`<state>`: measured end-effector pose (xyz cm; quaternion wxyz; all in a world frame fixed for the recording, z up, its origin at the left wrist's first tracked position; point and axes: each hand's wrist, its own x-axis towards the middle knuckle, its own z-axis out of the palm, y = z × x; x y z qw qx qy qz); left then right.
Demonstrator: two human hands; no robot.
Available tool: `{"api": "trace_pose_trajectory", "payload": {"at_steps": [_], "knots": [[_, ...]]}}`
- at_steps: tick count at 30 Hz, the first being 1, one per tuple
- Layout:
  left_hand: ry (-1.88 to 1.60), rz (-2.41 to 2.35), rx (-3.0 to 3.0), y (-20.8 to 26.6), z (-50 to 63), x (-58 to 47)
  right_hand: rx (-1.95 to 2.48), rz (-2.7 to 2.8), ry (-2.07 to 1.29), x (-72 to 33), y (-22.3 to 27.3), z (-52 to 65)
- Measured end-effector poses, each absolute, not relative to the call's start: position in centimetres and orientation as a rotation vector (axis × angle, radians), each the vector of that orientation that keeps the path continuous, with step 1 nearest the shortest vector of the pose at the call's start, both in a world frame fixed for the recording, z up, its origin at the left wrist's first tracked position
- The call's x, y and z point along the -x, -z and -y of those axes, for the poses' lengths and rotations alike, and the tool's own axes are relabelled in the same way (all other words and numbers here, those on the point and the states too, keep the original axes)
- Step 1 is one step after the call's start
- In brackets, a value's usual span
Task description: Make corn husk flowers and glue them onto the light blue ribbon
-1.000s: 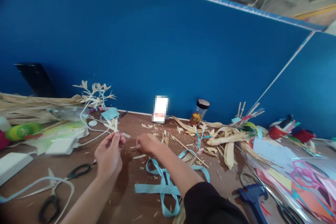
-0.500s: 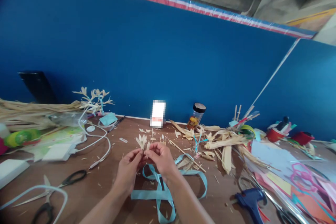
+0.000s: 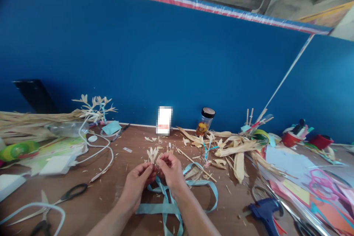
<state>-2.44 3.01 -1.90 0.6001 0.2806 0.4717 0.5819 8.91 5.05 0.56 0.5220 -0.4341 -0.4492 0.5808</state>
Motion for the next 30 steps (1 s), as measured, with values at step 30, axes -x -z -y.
{"api": "trace_pose_trajectory", "payload": {"at_steps": [30], "knots": [[-1.35,-1.124,-0.73,1.7,-3.2,2.6,1.124,1.585,-0.936,-9.9,-1.4,-4.9]]}}
